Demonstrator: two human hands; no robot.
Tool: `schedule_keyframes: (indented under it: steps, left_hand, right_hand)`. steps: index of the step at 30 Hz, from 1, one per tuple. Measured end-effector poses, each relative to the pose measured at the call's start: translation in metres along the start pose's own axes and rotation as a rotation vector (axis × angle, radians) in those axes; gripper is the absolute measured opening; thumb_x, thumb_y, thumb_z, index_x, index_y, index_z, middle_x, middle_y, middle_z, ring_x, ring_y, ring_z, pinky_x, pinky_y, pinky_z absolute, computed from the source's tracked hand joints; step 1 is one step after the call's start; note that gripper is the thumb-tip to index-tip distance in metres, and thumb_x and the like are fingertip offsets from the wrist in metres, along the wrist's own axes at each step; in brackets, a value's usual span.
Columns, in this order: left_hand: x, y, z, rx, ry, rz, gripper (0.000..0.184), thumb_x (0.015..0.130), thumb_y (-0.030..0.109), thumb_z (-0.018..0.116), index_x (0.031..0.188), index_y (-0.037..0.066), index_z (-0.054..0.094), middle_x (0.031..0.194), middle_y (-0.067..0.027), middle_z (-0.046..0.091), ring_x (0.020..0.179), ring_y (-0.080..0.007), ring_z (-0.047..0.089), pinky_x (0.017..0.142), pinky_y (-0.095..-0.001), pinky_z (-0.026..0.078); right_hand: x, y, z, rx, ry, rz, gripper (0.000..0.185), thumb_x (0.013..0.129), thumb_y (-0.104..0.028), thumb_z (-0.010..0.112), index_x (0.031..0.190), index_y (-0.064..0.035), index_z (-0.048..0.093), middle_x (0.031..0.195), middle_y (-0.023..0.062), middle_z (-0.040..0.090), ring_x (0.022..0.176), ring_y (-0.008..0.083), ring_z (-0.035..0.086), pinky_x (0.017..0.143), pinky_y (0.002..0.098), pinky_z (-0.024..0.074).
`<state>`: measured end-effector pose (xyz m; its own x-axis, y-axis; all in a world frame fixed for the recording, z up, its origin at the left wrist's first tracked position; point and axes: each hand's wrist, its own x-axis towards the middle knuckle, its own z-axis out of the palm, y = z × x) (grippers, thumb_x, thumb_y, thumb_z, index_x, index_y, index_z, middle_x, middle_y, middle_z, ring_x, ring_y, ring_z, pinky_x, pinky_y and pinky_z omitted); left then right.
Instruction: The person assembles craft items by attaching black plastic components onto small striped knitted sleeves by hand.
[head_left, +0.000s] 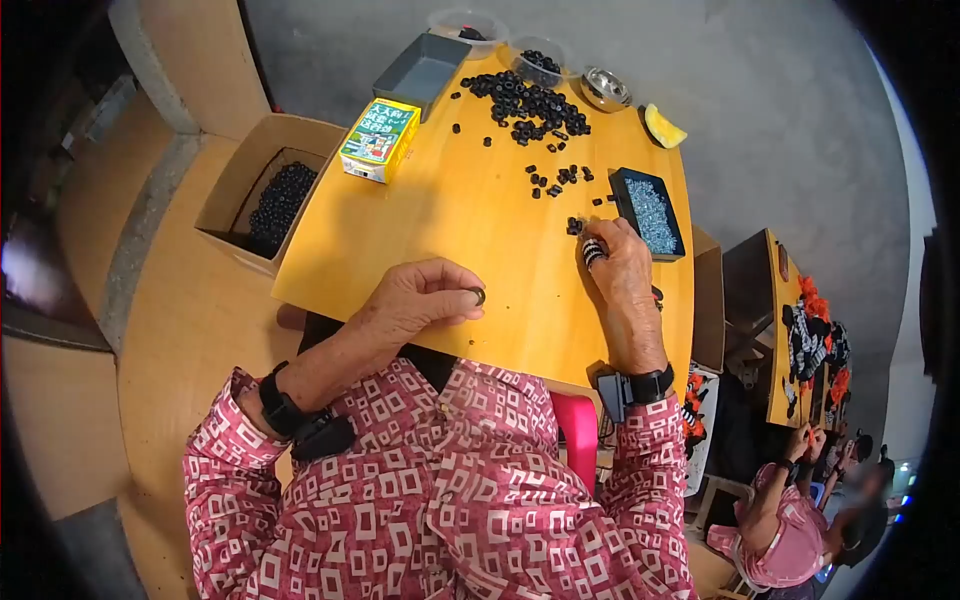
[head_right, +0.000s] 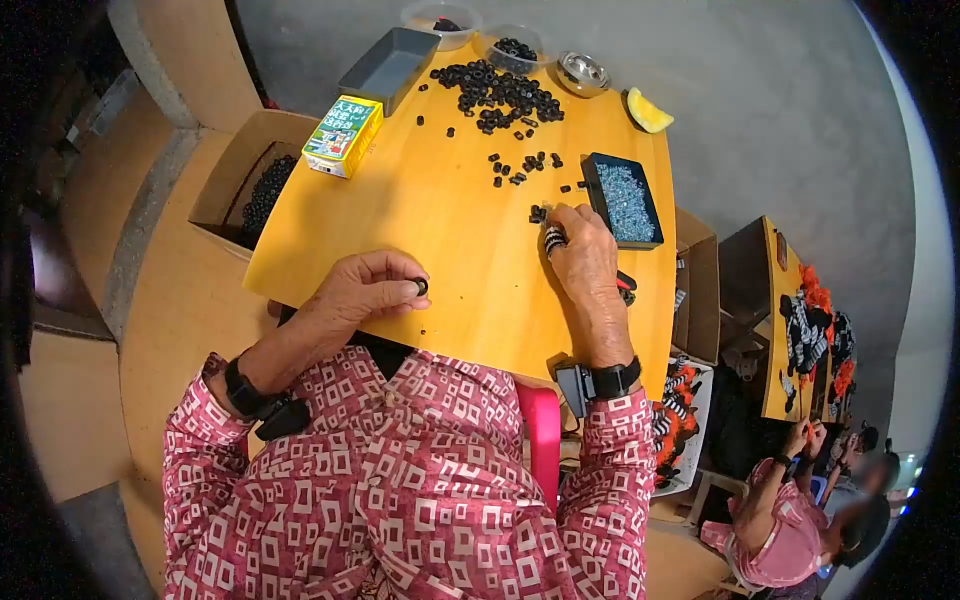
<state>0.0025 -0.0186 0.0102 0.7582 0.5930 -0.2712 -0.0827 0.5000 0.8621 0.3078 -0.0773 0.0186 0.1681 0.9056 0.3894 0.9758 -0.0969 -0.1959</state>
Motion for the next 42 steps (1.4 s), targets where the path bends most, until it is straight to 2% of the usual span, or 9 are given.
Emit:
schedule_keyframes:
  steps: [9, 11, 15, 17, 20, 27, 31, 34, 42]
  left_hand:
    - [0.002, -0.002, -0.003, 0.027, -0.015, 0.015, 0.018, 0.093, 0.01, 0.069, 0.109, 0.004, 0.066, 0.102, -0.0012, 0.066, 0.096, -0.0118, 0.067, 0.084, -0.0218, 0.055]
    - [0.002, -0.001, -0.002, 0.018, -0.007, -0.003, 0.017, 0.093, 0.01, 0.068, 0.109, 0.004, 0.066, 0.102, -0.001, 0.065, 0.097, -0.0119, 0.067, 0.084, -0.0219, 0.055]
    - [0.002, -0.001, -0.002, 0.03, -0.019, 0.003, 0.017, 0.093, 0.01, 0.068, 0.109, 0.004, 0.066, 0.102, -0.0005, 0.065, 0.097, -0.012, 0.067, 0.084, -0.022, 0.055]
    - [0.003, -0.003, -0.003, 0.012, -0.012, 0.004, 0.017, 0.093, 0.011, 0.068, 0.109, 0.005, 0.066, 0.101, -0.0002, 0.065, 0.097, -0.012, 0.067, 0.084, -0.0222, 0.055]
    - [0.003, -0.002, -0.003, 0.042, -0.019, 0.007, 0.017, 0.092, 0.01, 0.069, 0.108, 0.005, 0.066, 0.101, -0.0006, 0.066, 0.096, -0.0119, 0.067, 0.084, -0.0221, 0.055]
    - [0.003, -0.004, -0.003, 0.033, -0.018, 0.026, 0.016, 0.092, 0.008, 0.068, 0.108, 0.004, 0.066, 0.102, -0.0015, 0.066, 0.095, -0.0119, 0.067, 0.084, -0.0219, 0.055]
    - [0.002, -0.002, -0.001, 0.02, -0.017, 0.011, 0.017, 0.092, 0.008, 0.068, 0.108, 0.003, 0.066, 0.102, -0.0017, 0.066, 0.095, -0.0117, 0.067, 0.084, -0.022, 0.055]
    - [0.002, -0.004, -0.002, 0.019, -0.02, 0.025, 0.017, 0.091, 0.007, 0.069, 0.107, 0.003, 0.066, 0.101, -0.0016, 0.066, 0.094, -0.0108, 0.066, 0.083, -0.0222, 0.054]
    - [-0.001, -0.001, 0.003, 0.043, 0.015, 0.043, 0.017, 0.087, 0.004, 0.072, 0.103, 0.003, 0.067, 0.097, -0.0014, 0.066, 0.096, -0.0102, 0.064, 0.088, -0.0243, 0.052]
  right_hand:
    - [0.0, -0.011, -0.028, 0.343, 0.091, 0.063, 0.032, 0.077, 0.012, 0.06, 0.105, -0.0019, 0.069, 0.091, 0.0131, 0.061, 0.084, 0.0277, 0.064, 0.074, 0.0335, 0.0515]
    - [0.0, -0.013, -0.033, 0.459, 0.183, 0.004, 0.034, 0.081, 0.015, 0.057, 0.109, -0.0008, 0.068, 0.091, 0.0084, 0.06, 0.086, 0.0166, 0.061, 0.078, 0.0249, 0.0483]
    - [-0.013, -0.012, -0.024, 0.43, 0.0, -0.006, 0.038, 0.078, 0.012, 0.059, 0.111, -0.0027, 0.067, 0.102, 0.0146, 0.065, 0.09, 0.0262, 0.065, 0.08, 0.0285, 0.0507]
    - [-0.015, -0.012, -0.025, 0.421, -0.028, 0.024, 0.034, 0.082, 0.012, 0.057, 0.112, -0.0006, 0.067, 0.101, 0.0111, 0.066, 0.092, 0.0215, 0.064, 0.082, 0.0276, 0.0492]
    - [-0.022, -0.01, -0.032, 0.702, 0.098, 0.304, 0.03, 0.088, 0.013, 0.054, 0.111, 0.0005, 0.069, 0.099, 0.0034, 0.066, 0.092, 0.0122, 0.062, 0.085, 0.0228, 0.0475]
    - [-0.029, -0.015, -0.031, 0.692, 0.0, 0.351, 0.028, 0.088, 0.012, 0.054, 0.109, 0.0011, 0.069, 0.097, 0.004, 0.066, 0.089, 0.0128, 0.061, 0.079, 0.0227, 0.0473]
    - [-0.019, -0.015, -0.007, 0.697, 0.023, 0.287, 0.015, 0.085, -0.001, 0.066, 0.099, 0.0021, 0.07, 0.091, 0.0173, 0.065, 0.082, 0.0304, 0.064, 0.074, 0.0358, 0.0506]
    - [-0.012, -0.016, -0.001, 0.161, -0.011, 0.002, 0.015, 0.075, 0.003, 0.068, 0.09, -0.0011, 0.069, 0.085, 0.0173, 0.061, 0.085, 0.0375, 0.062, 0.075, 0.0433, 0.0511]
    - [-0.019, -0.017, -0.007, 0.269, 0.009, 0.082, 0.018, 0.078, 0.006, 0.065, 0.095, -0.0003, 0.065, 0.089, 0.0168, 0.067, 0.082, 0.0332, 0.067, 0.075, 0.037, 0.0538]
